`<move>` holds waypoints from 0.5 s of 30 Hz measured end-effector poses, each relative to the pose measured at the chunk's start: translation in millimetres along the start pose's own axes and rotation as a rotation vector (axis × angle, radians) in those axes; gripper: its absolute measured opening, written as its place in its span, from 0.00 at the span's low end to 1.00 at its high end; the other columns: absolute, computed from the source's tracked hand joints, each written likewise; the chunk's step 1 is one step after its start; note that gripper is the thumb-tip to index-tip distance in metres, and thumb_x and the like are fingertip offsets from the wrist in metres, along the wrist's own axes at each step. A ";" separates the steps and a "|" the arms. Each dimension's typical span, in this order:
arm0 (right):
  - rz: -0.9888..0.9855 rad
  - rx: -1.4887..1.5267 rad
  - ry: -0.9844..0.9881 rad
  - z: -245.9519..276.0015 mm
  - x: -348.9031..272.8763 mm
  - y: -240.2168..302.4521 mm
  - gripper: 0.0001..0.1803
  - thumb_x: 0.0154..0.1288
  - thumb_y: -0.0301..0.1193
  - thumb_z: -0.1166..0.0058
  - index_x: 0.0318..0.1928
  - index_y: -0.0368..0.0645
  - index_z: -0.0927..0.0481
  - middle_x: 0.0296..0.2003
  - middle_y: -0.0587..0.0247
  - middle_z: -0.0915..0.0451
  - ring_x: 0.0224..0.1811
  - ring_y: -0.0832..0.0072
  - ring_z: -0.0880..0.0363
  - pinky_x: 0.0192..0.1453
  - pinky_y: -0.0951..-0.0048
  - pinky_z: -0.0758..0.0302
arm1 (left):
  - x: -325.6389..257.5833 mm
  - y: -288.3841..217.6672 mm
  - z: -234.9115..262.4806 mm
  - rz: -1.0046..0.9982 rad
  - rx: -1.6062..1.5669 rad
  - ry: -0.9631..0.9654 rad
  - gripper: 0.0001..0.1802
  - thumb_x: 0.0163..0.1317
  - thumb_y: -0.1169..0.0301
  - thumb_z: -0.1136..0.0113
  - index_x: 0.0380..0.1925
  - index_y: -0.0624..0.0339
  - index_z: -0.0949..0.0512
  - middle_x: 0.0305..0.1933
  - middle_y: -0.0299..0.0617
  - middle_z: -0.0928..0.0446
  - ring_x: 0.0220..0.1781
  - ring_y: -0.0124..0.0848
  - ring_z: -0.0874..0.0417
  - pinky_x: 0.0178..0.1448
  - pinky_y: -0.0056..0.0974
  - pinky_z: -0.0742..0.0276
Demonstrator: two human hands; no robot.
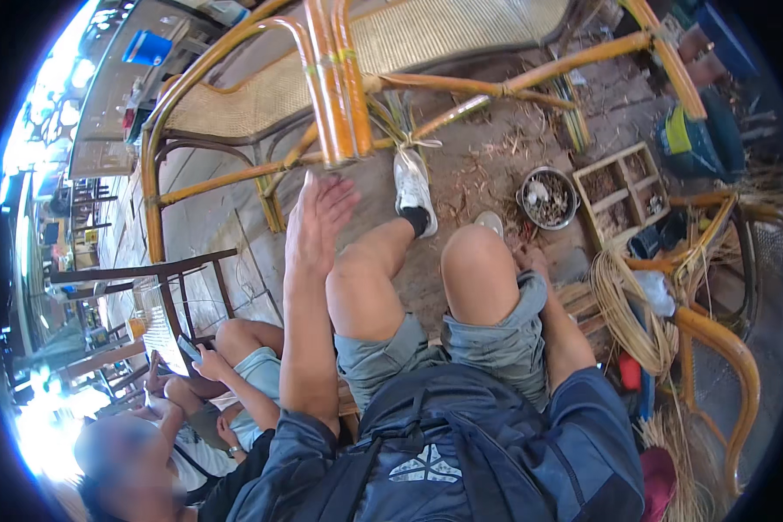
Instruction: Applying glue, wrapping joints with rattan strips, and using tools to secure and finish a rattan chair.
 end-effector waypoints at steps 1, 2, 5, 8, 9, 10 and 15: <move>0.018 -0.011 -0.022 10.4 10.2 5.0 0.20 0.60 0.43 0.54 0.44 0.42 0.25 0.32 0.45 0.23 0.36 0.48 0.25 0.39 0.57 0.28 | 9.1 -7.6 -8.0 0.030 -0.106 0.065 0.27 0.62 0.49 0.53 0.48 0.62 0.30 0.44 0.44 0.24 0.45 0.32 0.23 0.51 0.38 0.36; 0.065 -0.033 -0.051 39.0 25.1 2.0 0.19 0.60 0.43 0.54 0.44 0.42 0.25 0.32 0.46 0.23 0.36 0.48 0.25 0.39 0.57 0.28 | 15.0 -14.8 -15.4 0.008 -0.124 0.072 0.27 0.62 0.49 0.53 0.48 0.62 0.30 0.44 0.44 0.24 0.45 0.32 0.23 0.51 0.38 0.36; 0.215 -0.098 -0.104 47.6 12.3 25.5 0.19 0.60 0.42 0.54 0.44 0.42 0.25 0.30 0.47 0.23 0.34 0.50 0.25 0.37 0.58 0.28 | 22.0 -29.8 -27.7 0.030 -0.247 0.202 0.23 0.62 0.53 0.51 0.45 0.61 0.28 0.41 0.42 0.23 0.43 0.32 0.23 0.44 0.37 0.32; 0.355 -0.158 -0.151 60.7 -1.9 29.1 0.18 0.61 0.41 0.54 0.44 0.41 0.24 0.29 0.48 0.23 0.33 0.51 0.25 0.36 0.59 0.29 | 32.5 -27.6 -35.0 0.007 -0.289 0.232 0.16 0.58 0.61 0.46 0.41 0.60 0.27 0.37 0.39 0.24 0.36 0.30 0.22 0.34 0.34 0.29; 0.403 -0.178 -0.154 43.1 -43.0 2.0 0.18 0.61 0.41 0.54 0.43 0.41 0.24 0.28 0.48 0.23 0.32 0.51 0.25 0.36 0.59 0.29 | 33.9 -27.1 -29.5 -0.005 -0.300 0.218 0.16 0.58 0.61 0.46 0.41 0.60 0.27 0.37 0.39 0.24 0.36 0.30 0.22 0.34 0.34 0.29; 0.438 -0.202 -0.164 48.4 -42.0 11.3 0.18 0.61 0.41 0.54 0.43 0.41 0.24 0.28 0.48 0.23 0.32 0.52 0.25 0.35 0.59 0.29 | 35.3 -26.2 -29.8 0.001 -0.311 0.230 0.16 0.58 0.61 0.46 0.41 0.60 0.27 0.36 0.39 0.25 0.35 0.30 0.23 0.35 0.34 0.29; 0.585 -0.286 -0.206 54.0 -52.3 32.2 0.17 0.61 0.40 0.54 0.43 0.41 0.24 0.25 0.50 0.24 0.29 0.54 0.25 0.33 0.60 0.29 | 33.5 -30.1 -24.9 -0.016 -0.223 0.168 0.16 0.58 0.60 0.44 0.38 0.61 0.26 0.32 0.35 0.26 0.29 0.26 0.28 0.34 0.32 0.31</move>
Point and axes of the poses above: each hand's wrist, its own x-axis towards the middle knuckle, its own z-axis out of the back of the hand, y = z × x, the point moved 1 cm from there along x, towards the middle knuckle
